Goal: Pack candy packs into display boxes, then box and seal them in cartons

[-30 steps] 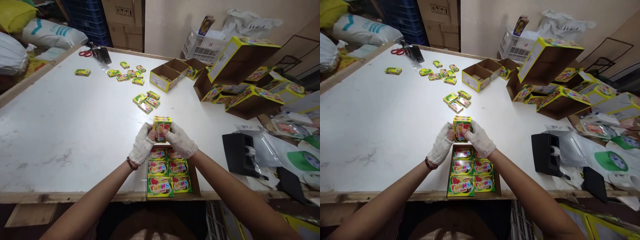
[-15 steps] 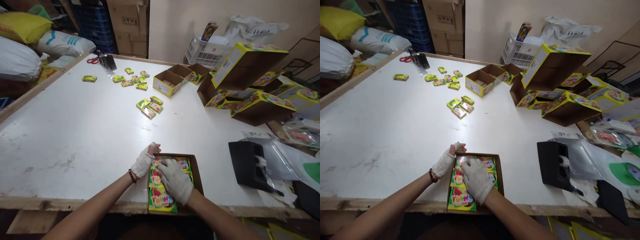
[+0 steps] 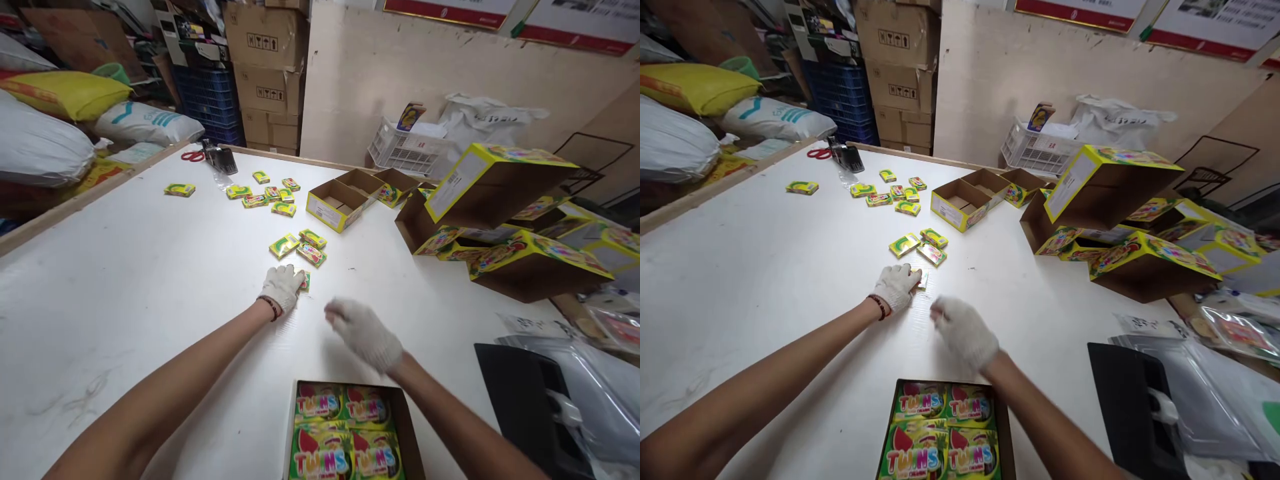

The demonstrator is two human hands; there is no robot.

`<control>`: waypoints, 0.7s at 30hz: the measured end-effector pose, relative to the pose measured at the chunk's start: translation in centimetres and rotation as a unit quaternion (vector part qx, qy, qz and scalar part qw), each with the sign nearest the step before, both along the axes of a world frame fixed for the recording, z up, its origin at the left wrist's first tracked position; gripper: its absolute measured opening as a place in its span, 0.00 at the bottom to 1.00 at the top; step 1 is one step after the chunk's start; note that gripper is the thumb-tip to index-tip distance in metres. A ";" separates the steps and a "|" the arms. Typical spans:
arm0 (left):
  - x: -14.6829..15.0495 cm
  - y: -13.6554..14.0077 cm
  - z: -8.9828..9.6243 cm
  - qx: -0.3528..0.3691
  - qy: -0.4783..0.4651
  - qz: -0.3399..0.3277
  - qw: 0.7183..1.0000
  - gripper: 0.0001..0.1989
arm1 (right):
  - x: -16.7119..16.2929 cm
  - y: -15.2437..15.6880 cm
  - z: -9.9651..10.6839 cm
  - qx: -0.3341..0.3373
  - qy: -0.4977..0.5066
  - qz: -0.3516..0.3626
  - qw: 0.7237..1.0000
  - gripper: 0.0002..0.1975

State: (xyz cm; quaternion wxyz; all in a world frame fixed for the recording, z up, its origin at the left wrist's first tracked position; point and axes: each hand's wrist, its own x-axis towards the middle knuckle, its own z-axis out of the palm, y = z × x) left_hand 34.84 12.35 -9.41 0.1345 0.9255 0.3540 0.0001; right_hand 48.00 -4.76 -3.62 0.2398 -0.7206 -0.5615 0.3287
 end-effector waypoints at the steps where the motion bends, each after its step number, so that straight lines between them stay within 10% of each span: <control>1: -0.5 -0.6 0.0 0.002 0.008 0.005 1.000 0.18 | 1.1 2.7 -0.9 0.003 -0.035 -0.039 0.999 0.08; 8: -4.5 -1.4 -0.8 0.017 -0.037 0.007 0.999 0.14 | 3.3 15.1 -6.9 -0.048 -0.121 -0.104 0.986 0.11; 21: -6.7 0.2 -2.4 -0.043 -0.199 -0.024 0.979 0.12 | 1.2 10.4 -11.0 0.168 0.043 0.081 0.981 0.21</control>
